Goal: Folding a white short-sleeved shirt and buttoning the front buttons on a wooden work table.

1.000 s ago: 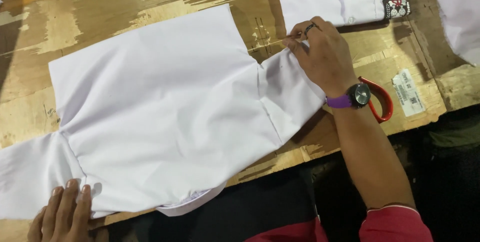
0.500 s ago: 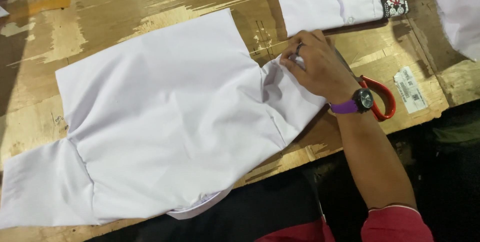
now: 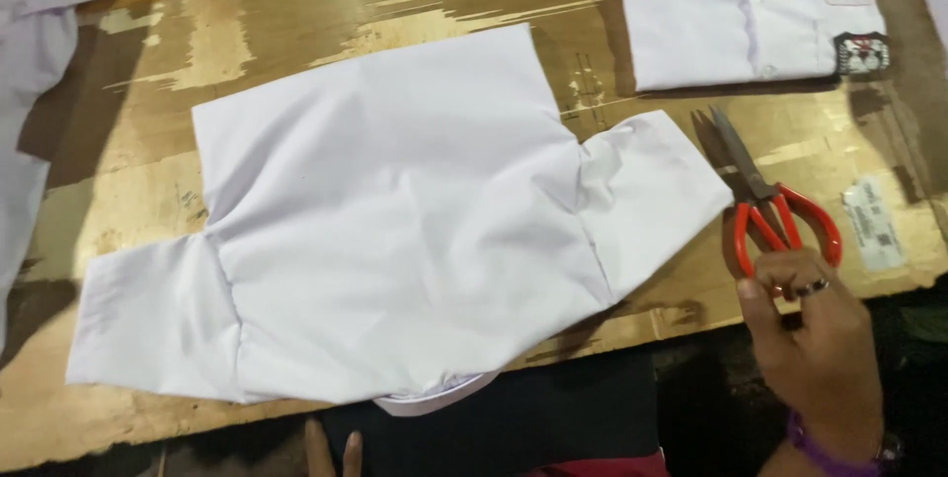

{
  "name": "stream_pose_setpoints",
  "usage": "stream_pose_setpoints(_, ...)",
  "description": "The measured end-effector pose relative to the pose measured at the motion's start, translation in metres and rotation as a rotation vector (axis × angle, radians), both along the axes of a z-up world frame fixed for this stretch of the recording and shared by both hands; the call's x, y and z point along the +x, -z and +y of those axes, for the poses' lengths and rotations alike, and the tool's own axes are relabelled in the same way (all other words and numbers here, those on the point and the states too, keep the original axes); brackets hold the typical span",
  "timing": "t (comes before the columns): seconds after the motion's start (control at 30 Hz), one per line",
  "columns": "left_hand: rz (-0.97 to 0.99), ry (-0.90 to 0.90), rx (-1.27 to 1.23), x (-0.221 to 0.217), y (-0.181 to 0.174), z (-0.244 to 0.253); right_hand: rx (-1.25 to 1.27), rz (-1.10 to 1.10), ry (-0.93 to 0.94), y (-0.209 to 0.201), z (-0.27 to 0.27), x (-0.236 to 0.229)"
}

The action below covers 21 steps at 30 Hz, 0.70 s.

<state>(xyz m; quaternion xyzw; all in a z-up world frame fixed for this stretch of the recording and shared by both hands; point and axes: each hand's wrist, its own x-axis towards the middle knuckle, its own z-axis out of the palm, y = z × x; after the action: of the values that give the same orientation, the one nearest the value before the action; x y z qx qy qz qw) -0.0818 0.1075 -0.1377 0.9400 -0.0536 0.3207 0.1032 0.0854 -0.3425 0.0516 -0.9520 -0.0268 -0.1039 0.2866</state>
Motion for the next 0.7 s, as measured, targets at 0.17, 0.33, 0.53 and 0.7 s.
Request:
stream_pose_setpoints(0.17,1.140,-0.627,-0.843,0.015,0.011,0.032,-0.161,-0.062,0.046,0.065,-0.004,-0.041)
stream_pose_setpoints(0.33,1.236,-0.018,-0.670,0.059,-0.123,0.038,0.233,-0.078,0.260,0.111,-0.006,-0.057)
stream_pose_setpoints(0.53,0.429,0.225,-0.624,0.086,-0.233,0.055,-0.182,-0.239,0.047,0.083,0.031,-0.037)
stream_pose_setpoints(0.7,0.328,0.247,-0.068,0.109,-0.210,0.055,-0.237,-0.361,-0.239,0.047,0.086,-0.014)
